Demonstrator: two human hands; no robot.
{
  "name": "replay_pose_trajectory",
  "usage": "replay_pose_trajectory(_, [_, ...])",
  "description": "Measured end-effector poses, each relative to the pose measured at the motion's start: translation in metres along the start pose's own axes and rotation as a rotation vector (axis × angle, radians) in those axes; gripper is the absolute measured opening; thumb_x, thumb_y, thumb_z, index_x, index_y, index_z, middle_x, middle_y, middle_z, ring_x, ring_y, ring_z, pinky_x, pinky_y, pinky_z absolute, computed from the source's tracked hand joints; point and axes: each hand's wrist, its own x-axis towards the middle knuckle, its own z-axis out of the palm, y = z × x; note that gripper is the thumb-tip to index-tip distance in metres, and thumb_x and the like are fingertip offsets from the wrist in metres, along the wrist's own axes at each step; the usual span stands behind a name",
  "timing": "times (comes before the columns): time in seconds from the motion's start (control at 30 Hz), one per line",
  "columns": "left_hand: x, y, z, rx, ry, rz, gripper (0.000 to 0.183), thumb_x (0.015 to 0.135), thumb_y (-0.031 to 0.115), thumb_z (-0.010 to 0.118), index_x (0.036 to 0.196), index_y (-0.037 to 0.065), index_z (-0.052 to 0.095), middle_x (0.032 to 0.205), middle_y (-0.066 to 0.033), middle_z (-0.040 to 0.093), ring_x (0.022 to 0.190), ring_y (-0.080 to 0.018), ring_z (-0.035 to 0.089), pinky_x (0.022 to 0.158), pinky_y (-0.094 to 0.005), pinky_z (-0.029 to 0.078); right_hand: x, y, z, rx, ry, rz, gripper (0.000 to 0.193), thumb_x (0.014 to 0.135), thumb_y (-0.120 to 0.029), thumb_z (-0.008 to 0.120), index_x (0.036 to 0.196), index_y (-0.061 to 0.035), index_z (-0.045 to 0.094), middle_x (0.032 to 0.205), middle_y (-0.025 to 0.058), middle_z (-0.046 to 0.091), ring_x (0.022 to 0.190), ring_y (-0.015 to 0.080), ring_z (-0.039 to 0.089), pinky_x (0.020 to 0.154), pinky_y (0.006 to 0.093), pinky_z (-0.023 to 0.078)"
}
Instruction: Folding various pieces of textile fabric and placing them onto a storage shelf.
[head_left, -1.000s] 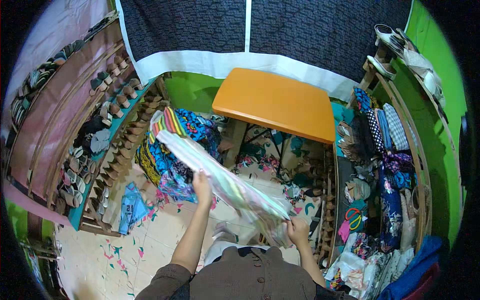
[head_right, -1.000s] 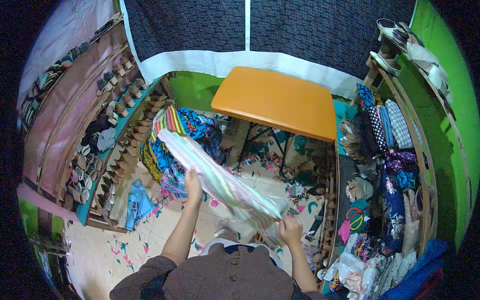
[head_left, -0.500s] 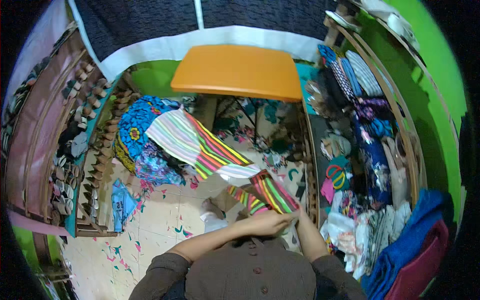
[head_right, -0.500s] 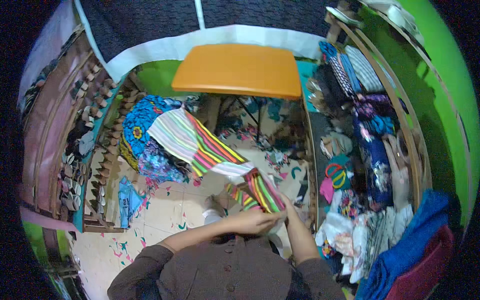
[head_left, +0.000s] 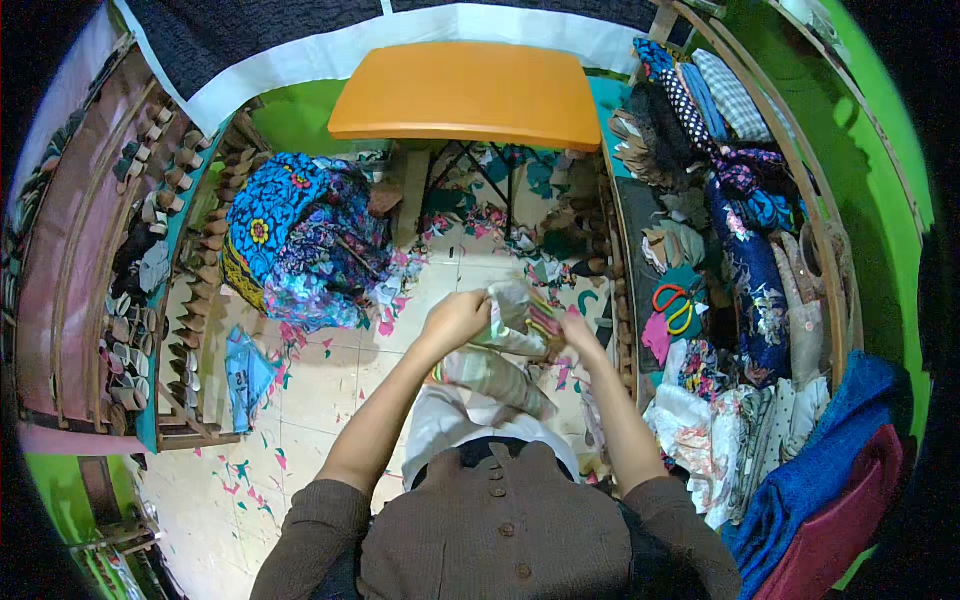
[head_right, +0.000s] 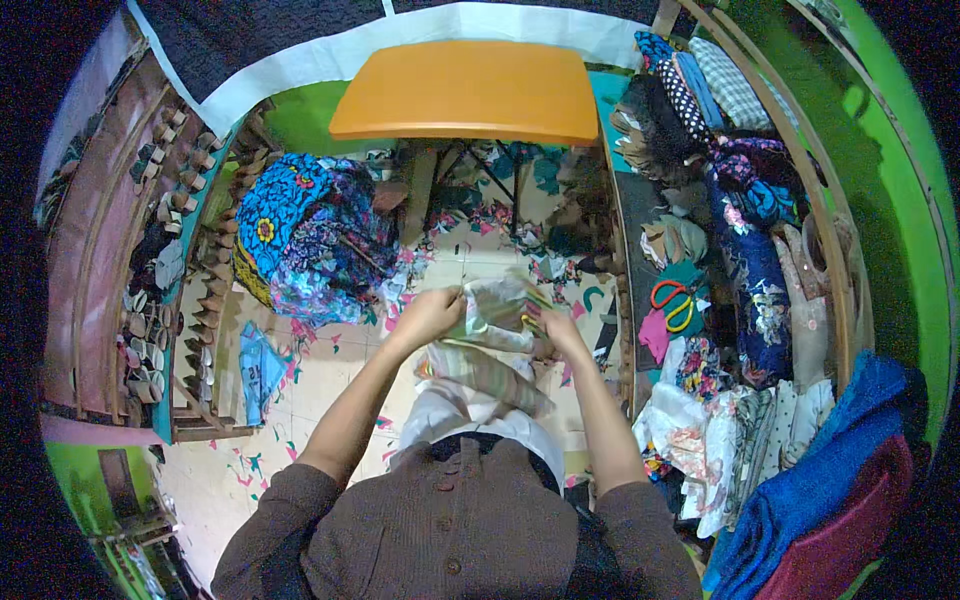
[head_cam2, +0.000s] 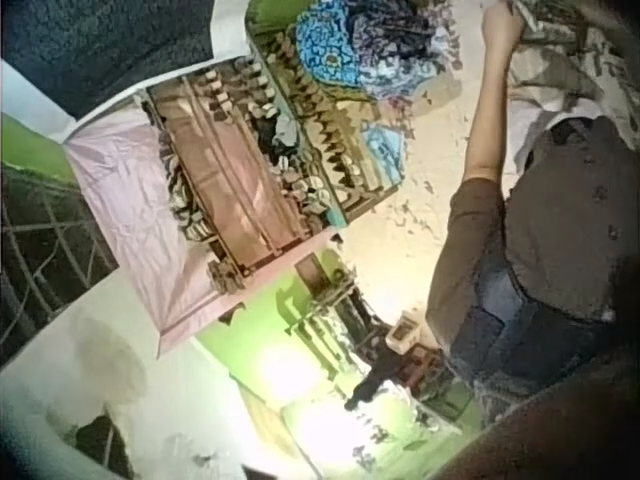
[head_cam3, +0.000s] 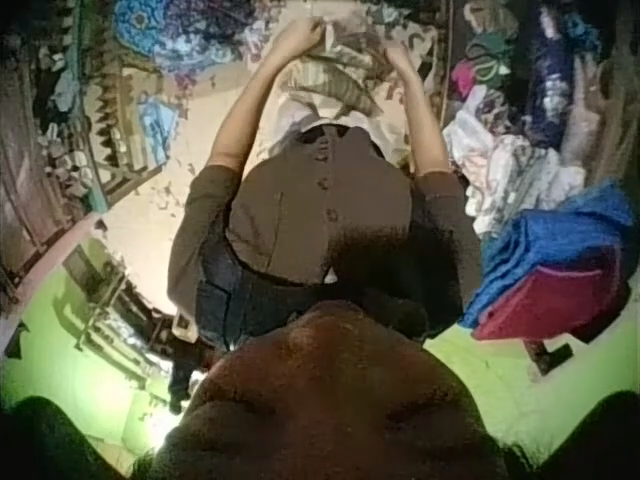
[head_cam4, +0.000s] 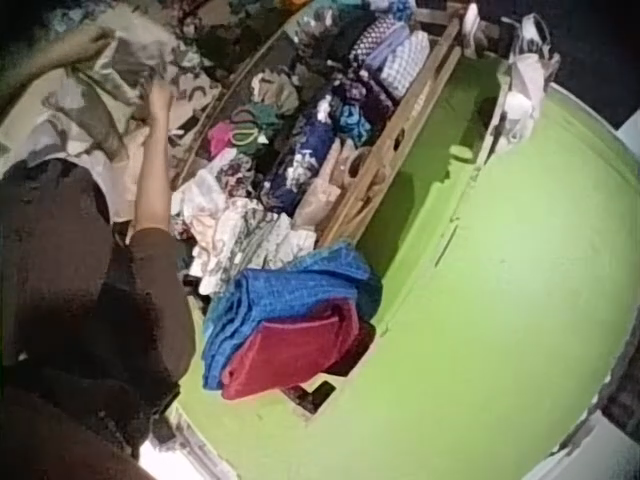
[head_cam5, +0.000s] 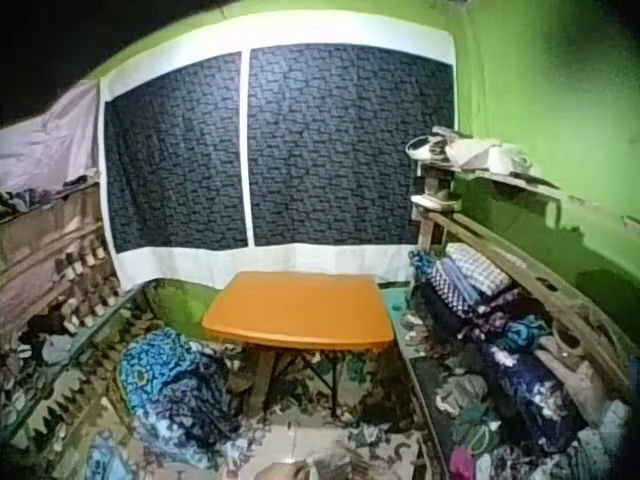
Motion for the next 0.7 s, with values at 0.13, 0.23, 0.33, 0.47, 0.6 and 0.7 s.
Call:
replay_pose_trajectory(0.13, [-0.002, 0.02, -0.003, 0.035, 0.017, 0.019, 0.029, 0.081, 0.026, 0.043, 0.095, 0.006, 0.059, 0.082, -0.0212, 0.06, 0.076, -0.038, 0.058, 0.068, -0.0447, 0.046, 0.01, -0.075, 0.01, 0.551, -0.214, 0.516, 0.044, 0.083, -0.048, 0.046, 0.086, -0.0051, 0.053, 0.063, 0.0024, 0.056, 0.05, 0.0191, 0.05, 0.048, 0.0313, 0.041])
replay_pose_trajectory(0.23, [-0.002, 0.024, 0.009, 0.14, 0.022, 0.065, 0.029, 0.082, 0.028, 0.046, 0.098, 0.009, 0.06, 0.077, -0.0198, 0.06, 0.072, -0.0359, 0.059, 0.063, -0.0451, 0.046, 0.023, -0.089, 0.026, 0.705, -0.388, 0.646, 0.043, 0.081, -0.047, 0.051, 0.092, -0.0053, 0.05, 0.071, 0.0074, 0.057, 0.055, 0.0216, 0.053, 0.054, 0.0336, 0.045])
replay_pose_trajectory(0.33, [-0.005, 0.039, 0.023, 0.316, -0.075, 0.2, 0.029, 0.075, 0.023, 0.053, 0.099, 0.007, 0.055, 0.067, -0.0159, 0.061, 0.062, -0.0316, 0.061, 0.053, -0.0428, 0.047, 0.063, -0.037, 0.041, 1.111, -0.648, 0.582, 0.042, 0.081, -0.042, 0.053, 0.096, -0.0033, 0.049, 0.081, 0.0132, 0.057, 0.072, 0.026, 0.057, 0.068, 0.0391, 0.047])
replay_pose_trajectory(0.47, [-0.026, 0.037, 0.023, 0.324, -0.142, 0.188, 0.044, 0.072, 0.02, 0.055, 0.112, 0.003, 0.047, 0.065, -0.0152, 0.06, 0.059, -0.0309, 0.06, 0.049, -0.0416, 0.046, 0.072, -0.069, 0.065, 1.152, -0.287, 0.44, 0.031, 0.082, -0.027, 0.05, 0.096, 0.0009, 0.051, 0.09, 0.0174, 0.057, 0.081, 0.0279, 0.057, 0.075, 0.0402, 0.047])
replay_pose_trajectory(0.6, [-0.025, 0.018, 0.008, 0.275, -0.249, 0.236, 0.052, 0.077, 0.018, 0.051, 0.124, 0.003, 0.037, 0.068, -0.0174, 0.059, 0.06, -0.0319, 0.06, 0.051, -0.0422, 0.046, 0.086, -0.149, 0.07, 1.319, -0.255, 0.349, 0.041, 0.089, -0.03, 0.04, 0.11, 0.0041, 0.048, 0.106, 0.0206, 0.054, 0.096, 0.0306, 0.055, 0.084, 0.0407, 0.046])
replay_pose_trajectory(0.7, [-0.007, -0.008, -0.018, -0.017, -0.294, 0.21, 0.048, 0.086, 0.027, 0.046, 0.125, 0.002, 0.035, 0.088, -0.0189, 0.06, 0.079, -0.0293, 0.061, 0.068, -0.0384, 0.047, 0.096, -0.201, 0.048, 1.351, -0.626, 0.014, 0.043, 0.091, -0.029, 0.035, 0.114, 0.0045, 0.046, 0.112, 0.0206, 0.053, 0.099, 0.0308, 0.055, 0.086, 0.041, 0.045])
